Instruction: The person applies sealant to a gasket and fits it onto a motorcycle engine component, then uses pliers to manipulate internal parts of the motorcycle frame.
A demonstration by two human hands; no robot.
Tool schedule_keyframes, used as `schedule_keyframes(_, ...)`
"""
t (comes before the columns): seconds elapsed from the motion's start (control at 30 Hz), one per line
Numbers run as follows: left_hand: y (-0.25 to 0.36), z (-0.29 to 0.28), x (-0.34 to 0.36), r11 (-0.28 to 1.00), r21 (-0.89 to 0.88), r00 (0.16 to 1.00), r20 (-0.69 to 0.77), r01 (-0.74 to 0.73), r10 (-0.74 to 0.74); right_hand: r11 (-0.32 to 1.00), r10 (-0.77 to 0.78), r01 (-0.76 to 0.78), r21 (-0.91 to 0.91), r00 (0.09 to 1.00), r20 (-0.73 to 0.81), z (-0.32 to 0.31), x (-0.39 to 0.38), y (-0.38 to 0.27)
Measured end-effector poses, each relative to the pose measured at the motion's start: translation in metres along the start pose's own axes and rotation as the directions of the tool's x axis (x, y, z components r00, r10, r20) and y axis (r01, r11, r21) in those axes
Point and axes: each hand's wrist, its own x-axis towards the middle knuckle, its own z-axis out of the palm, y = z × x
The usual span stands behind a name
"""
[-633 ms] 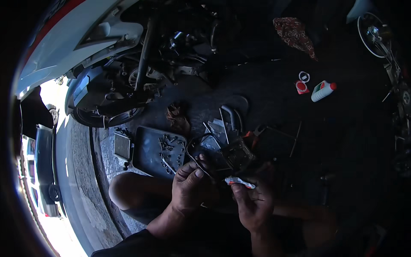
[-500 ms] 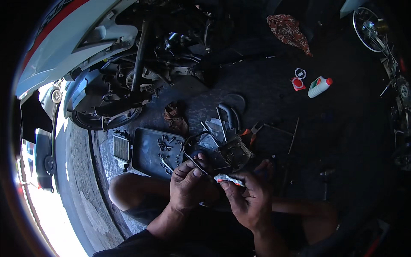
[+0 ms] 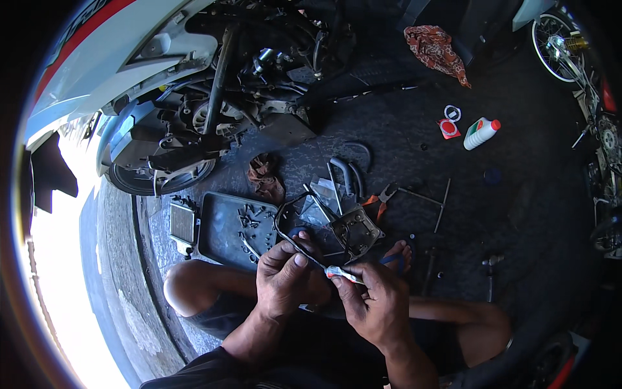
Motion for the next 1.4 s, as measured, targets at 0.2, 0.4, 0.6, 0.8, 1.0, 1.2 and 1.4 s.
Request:
schedule_keyframes(0.2,-0.005,-0.006,0.0,0.987,0.147,0.997,0.043,-0.065,0.059,0.995,-0.1,0.1,-0.004,0.994,-0.043,0.001,0.013,-0.013)
schedule_keyframes(0.4,-0.001,-0.01,0.001,0.997,0.062,0.997,0.062,-0.045,0.041,0.997,-0.07,0.07,0.013,0.998,0.006,0.004,0.006,-0.006)
schedule_keyframes(0.6,0.0,-0.003,0.004,0.986,-0.165,0.998,0.064,-0.013,0.024,0.998,-0.038,0.038,-0.041,0.999,-0.005,0.002,-0.008,0.006)
schedule_keyframes(0.8,0.001,-0.002,0.0,0.985,-0.174,0.999,0.048,0.004,0.005,0.997,-0.008,0.01,0.08,1.0,-0.024,0.006,-0.006,-0.001)
schedule_keyframes(1.0,0.003,-0.001,0.001,0.98,-0.2,0.999,0.036,0.01,-0.003,0.998,-0.052,0.053,-0.018,0.998,0.029,0.003,-0.014,0.007)
schedule_keyframes(1.2,0.001,0.0,-0.003,0.994,-0.083,0.994,0.083,-0.068,0.075,0.999,-0.035,0.036,-0.02,0.998,0.054,0.0,-0.012,0.002)
schedule_keyframes(1.4,0.003,0.002,-0.005,0.992,-0.05,0.989,0.09,-0.116,0.12,0.993,-0.066,0.073,-0.097,0.995,0.079,-0.005,-0.011,-0.001)
